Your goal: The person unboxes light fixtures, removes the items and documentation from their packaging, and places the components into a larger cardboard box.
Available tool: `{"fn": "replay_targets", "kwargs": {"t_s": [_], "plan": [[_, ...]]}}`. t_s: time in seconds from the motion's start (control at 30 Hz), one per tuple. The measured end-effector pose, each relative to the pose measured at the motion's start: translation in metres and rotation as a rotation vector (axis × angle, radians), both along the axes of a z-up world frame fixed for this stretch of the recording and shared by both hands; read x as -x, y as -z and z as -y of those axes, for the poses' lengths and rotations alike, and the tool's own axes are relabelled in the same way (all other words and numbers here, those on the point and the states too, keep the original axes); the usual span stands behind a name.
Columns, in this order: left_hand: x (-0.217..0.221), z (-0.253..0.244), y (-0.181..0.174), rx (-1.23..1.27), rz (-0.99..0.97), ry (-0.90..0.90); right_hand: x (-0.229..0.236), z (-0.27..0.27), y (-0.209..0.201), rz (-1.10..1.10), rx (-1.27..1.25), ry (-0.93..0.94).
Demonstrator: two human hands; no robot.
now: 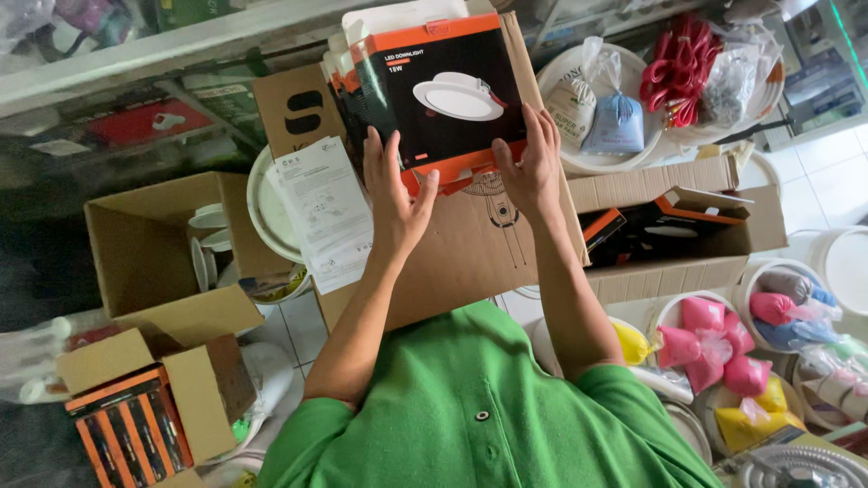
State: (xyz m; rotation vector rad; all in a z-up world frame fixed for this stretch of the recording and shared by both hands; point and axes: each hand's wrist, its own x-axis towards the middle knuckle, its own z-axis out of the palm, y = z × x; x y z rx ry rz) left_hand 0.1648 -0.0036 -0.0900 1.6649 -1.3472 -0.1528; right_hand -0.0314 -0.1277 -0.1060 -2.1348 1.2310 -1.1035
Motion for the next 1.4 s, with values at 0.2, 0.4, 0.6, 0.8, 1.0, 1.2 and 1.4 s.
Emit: {"fn": "replay_targets", "kwargs": {"t_s": [0.2, 0.4, 0.6, 0.8, 1.0, 1.2, 1.4], "plan": [[0.011, -0.009, -0.036, 0.058, -0.172, 0.021, 0.001, -0.009, -0.004, 0.217, -0.057, -0.01], [0.019, -0.023, -0.058, 0.15, -0.306, 0.101, 0.003, -0.037, -0.027, 0.235, -0.035, -0.045], [0.023, -0.028, -0.066, 0.177, -0.509, 0.093, 0.005, -0.054, -0.042, 0.327, -0.037, -0.087], [0.023, -0.034, -0.071, 0.24, -0.551, 0.139, 0.015, -0.06, -0.036, 0.616, -0.2, -0.204], [0.014, -0.041, -0.079, 0.137, -0.279, 0.184, 0.026, -0.054, -0.046, 0.878, -0.468, -0.36], [0.009, -0.047, -0.072, 0.065, -0.237, 0.253, 0.041, -0.06, -0.032, 0.766, -0.529, -0.311], [-0.003, -0.061, -0.075, -0.092, -0.481, 0.238, 0.052, -0.073, -0.024, 0.596, -0.461, -0.347]]}}
